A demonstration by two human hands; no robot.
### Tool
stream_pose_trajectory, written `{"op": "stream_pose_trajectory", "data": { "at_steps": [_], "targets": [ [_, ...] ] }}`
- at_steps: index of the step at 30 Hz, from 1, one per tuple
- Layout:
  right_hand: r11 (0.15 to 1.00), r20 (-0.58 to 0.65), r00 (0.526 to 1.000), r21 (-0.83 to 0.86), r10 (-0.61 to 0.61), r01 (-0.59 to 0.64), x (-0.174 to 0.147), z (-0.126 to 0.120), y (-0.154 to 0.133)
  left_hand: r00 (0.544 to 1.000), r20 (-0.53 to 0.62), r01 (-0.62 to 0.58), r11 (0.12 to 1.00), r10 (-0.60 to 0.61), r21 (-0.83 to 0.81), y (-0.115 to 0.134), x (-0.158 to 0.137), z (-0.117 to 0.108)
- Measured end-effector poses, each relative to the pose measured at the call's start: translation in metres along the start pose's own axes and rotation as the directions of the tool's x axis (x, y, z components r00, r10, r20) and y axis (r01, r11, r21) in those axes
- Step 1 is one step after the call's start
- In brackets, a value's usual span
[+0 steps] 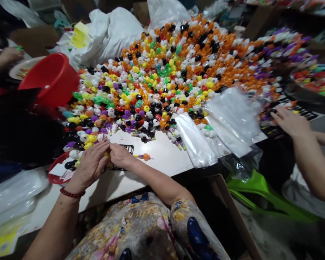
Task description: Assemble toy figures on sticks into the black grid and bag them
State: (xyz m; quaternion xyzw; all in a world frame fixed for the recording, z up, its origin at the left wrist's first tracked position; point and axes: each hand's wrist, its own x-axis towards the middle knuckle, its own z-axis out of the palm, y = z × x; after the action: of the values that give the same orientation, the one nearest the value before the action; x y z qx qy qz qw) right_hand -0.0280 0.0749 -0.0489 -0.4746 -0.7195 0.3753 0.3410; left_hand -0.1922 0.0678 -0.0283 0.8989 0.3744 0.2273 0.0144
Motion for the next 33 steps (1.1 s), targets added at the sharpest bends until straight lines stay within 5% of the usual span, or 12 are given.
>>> {"op": "stream_pose_trajectory", "data": {
  "at_steps": [4,8,11,14,19,23,28,31,33],
  "targets": [
    [0.99,-0.208,0.978,-0.141,-0.031,0.002,-0.024,-0.037,0.026,1.0,-0.003,0.005,1.0,-0.005,0.027,-0.001,0.001,0.003],
    [0.867,-0.542,0.84,-0.419,-0.002,-0.269,-0.06,-0.112,0.068,1.0,-0.014,-0.014,0.999,0.014,0.038,0.002,0.003,0.002],
    [0.688,-0.624,0.781,-0.549,0.04,-0.474,-0.08,-0.153,0.093,0.999,-0.029,-0.024,0.999,0.026,0.046,0.004,0.004,0.002],
    [0.592,-0.618,0.779,-0.589,0.108,-0.55,-0.089,-0.164,0.104,0.999,-0.041,-0.031,0.999,0.032,0.042,0.004,0.004,0.002],
    [0.756,-0.62,0.778,-0.458,0.105,-0.467,-0.086,-0.15,0.096,1.0,-0.021,0.002,1.0,-0.001,0.028,0.006,0.003,0.001],
    [0.936,-0.48,0.836,-0.078,0.267,-0.343,-0.069,-0.121,0.075,0.999,0.04,0.035,0.999,-0.036,0.014,0.008,0.005,-0.004],
    [0.81,-0.123,0.891,0.486,0.437,-0.329,-0.032,-0.053,0.052,0.992,0.091,0.088,0.996,-0.086,-0.015,0.01,0.007,-0.006],
    [0.732,-0.002,0.907,0.592,0.421,-0.338,-0.01,-0.016,0.046,0.991,0.09,0.101,0.994,-0.098,-0.035,0.01,0.007,-0.006],
    [0.761,0.001,0.913,0.553,0.407,-0.34,0.002,-0.001,0.043,0.992,0.081,0.102,0.994,-0.098,-0.045,0.01,0.007,-0.007]
  ]
}}
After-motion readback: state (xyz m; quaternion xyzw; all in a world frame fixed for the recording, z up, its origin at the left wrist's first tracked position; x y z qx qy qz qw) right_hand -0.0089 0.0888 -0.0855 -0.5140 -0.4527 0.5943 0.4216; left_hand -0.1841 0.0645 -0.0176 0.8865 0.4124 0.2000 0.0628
